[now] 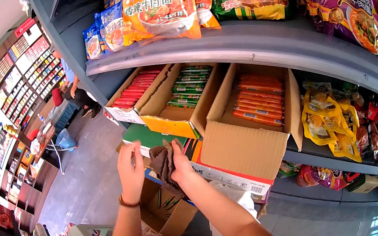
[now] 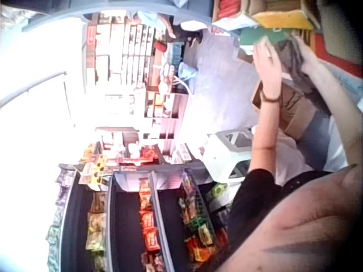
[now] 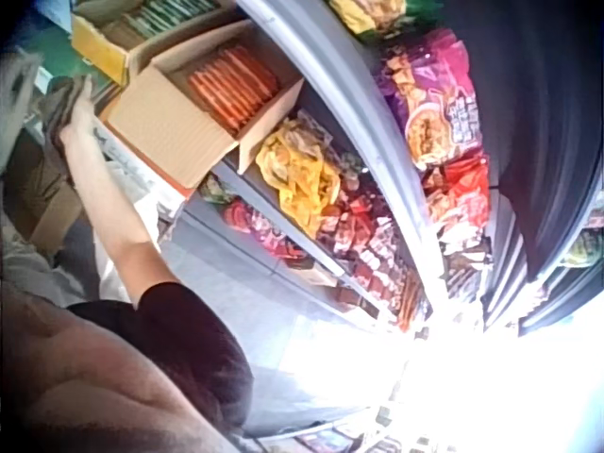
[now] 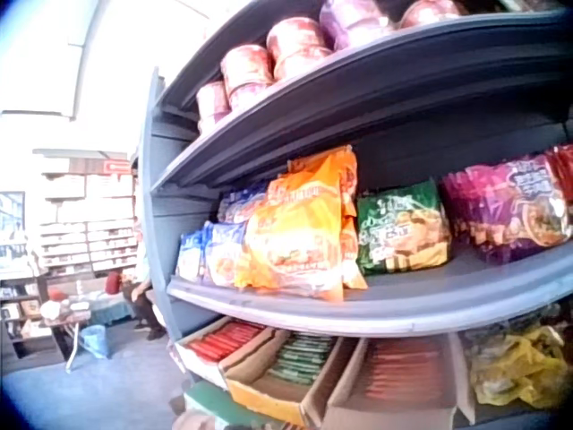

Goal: The person sits on the floor in a store aisle and wipes small green packaged items with a cloth. They pick up each item from a cardboard box on their lap, wipe it, and place it back into the box.

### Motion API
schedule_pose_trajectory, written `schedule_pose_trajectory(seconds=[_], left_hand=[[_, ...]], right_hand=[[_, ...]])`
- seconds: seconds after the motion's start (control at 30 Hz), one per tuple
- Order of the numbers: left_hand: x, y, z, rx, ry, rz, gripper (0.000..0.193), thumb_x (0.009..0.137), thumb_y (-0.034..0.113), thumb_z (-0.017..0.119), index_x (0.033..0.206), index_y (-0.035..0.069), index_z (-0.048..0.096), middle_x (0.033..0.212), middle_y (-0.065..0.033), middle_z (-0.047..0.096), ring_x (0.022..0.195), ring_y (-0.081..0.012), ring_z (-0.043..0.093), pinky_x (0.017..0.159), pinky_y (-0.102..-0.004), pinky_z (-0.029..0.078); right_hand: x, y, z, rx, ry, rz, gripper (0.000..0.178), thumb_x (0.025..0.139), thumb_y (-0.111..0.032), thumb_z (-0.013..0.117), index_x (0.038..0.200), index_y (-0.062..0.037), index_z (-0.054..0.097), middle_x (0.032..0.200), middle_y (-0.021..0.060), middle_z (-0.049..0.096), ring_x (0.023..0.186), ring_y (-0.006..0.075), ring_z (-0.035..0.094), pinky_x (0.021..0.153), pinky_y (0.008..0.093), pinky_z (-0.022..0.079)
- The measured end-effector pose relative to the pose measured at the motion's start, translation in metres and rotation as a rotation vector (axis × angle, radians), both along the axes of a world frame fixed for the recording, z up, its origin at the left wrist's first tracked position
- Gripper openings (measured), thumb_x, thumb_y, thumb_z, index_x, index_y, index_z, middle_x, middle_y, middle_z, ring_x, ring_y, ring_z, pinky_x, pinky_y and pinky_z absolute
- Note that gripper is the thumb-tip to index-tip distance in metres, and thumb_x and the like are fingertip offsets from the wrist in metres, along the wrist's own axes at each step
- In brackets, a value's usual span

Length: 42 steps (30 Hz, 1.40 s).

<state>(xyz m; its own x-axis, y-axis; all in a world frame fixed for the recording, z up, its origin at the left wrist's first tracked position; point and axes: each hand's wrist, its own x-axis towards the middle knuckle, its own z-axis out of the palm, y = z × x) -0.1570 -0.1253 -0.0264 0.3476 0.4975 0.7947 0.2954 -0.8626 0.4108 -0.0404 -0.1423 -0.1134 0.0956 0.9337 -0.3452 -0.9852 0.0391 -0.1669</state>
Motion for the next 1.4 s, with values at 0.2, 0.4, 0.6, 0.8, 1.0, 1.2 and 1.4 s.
schedule_pose_trajectory(seconds=[0.2,0.4,0.6,0.8,1.0,1.2,1.4], left_hand=[[0.110,0.090,0.032,-0.040,0.396,-0.389,0.013,0.083,0.007,0.056,0.094,0.001,0.061,0.089,-0.0165,0.063,0.083,-0.0313,0.061,0.071,-0.0341,0.049],[0.206,0.141,-0.002,-0.019,1.193,-0.119,0.024,0.076,0.005,0.056,0.098,0.005,0.064,0.101,-0.0203,0.062,0.093,-0.0355,0.060,0.077,-0.0427,0.048],[0.218,0.132,-0.004,-0.132,1.260,0.051,0.020,0.073,0.006,0.062,0.093,0.005,0.063,0.103,-0.0184,0.061,0.095,-0.0335,0.060,0.077,-0.0408,0.049],[0.149,0.119,0.035,0.220,0.890,-0.210,0.028,0.073,0.004,0.059,0.101,0.003,0.054,0.099,-0.0175,0.055,0.095,-0.0350,0.055,0.076,-0.0405,0.047],[0.045,0.055,0.038,0.092,0.240,-0.126,0.018,0.078,0.002,0.060,0.090,0.001,0.048,0.087,-0.0156,0.052,0.077,-0.0332,0.054,0.066,-0.0371,0.044],[-0.059,0.018,-0.069,-0.354,-0.221,-0.066,0.023,0.076,-0.004,0.066,0.091,0.001,0.051,0.089,-0.0039,0.055,0.083,-0.0104,0.053,0.067,-0.0227,0.044],[-0.077,-0.006,-0.094,-0.721,-0.322,-0.158,0.019,0.079,-0.004,0.062,0.094,0.001,0.051,0.086,-0.0046,0.055,0.078,-0.0089,0.054,0.065,-0.0220,0.047]], right_hand=[[-0.008,0.001,0.015,-0.023,0.085,-0.010,0.038,0.093,-0.041,0.043,0.111,-0.0091,0.056,0.112,0.0081,0.059,0.101,0.0245,0.055,0.092,0.0395,0.043],[0.003,0.007,0.006,0.026,0.115,0.012,0.041,0.094,-0.040,0.038,0.115,-0.0084,0.054,0.114,0.0082,0.059,0.105,0.0242,0.055,0.093,0.0391,0.043],[0.006,0.005,0.016,-0.050,0.086,-0.067,0.042,0.094,-0.041,0.036,0.114,-0.0084,0.054,0.113,0.0086,0.059,0.105,0.0251,0.055,0.093,0.0393,0.043],[-0.001,0.016,-0.003,0.100,0.147,0.003,0.050,0.094,-0.047,0.031,0.117,-0.0083,0.051,0.116,0.0109,0.057,0.109,0.0281,0.052,0.098,0.0423,0.038],[0.000,0.006,0.013,0.237,0.140,-0.117,0.052,0.094,-0.048,0.031,0.125,-0.0087,0.045,0.124,0.0104,0.051,0.115,0.0282,0.047,0.102,0.0410,0.034],[-0.036,0.005,0.014,0.405,-0.119,0.161,0.044,0.090,-0.036,0.054,0.124,-0.0091,0.044,0.113,0.0076,0.054,0.101,0.0213,0.054,0.086,0.0353,0.046],[-0.059,-0.007,0.011,0.216,-0.576,0.178,0.040,0.082,-0.016,0.067,0.117,-0.0054,0.049,0.107,0.0049,0.057,0.094,0.0151,0.058,0.074,0.0306,0.050]])
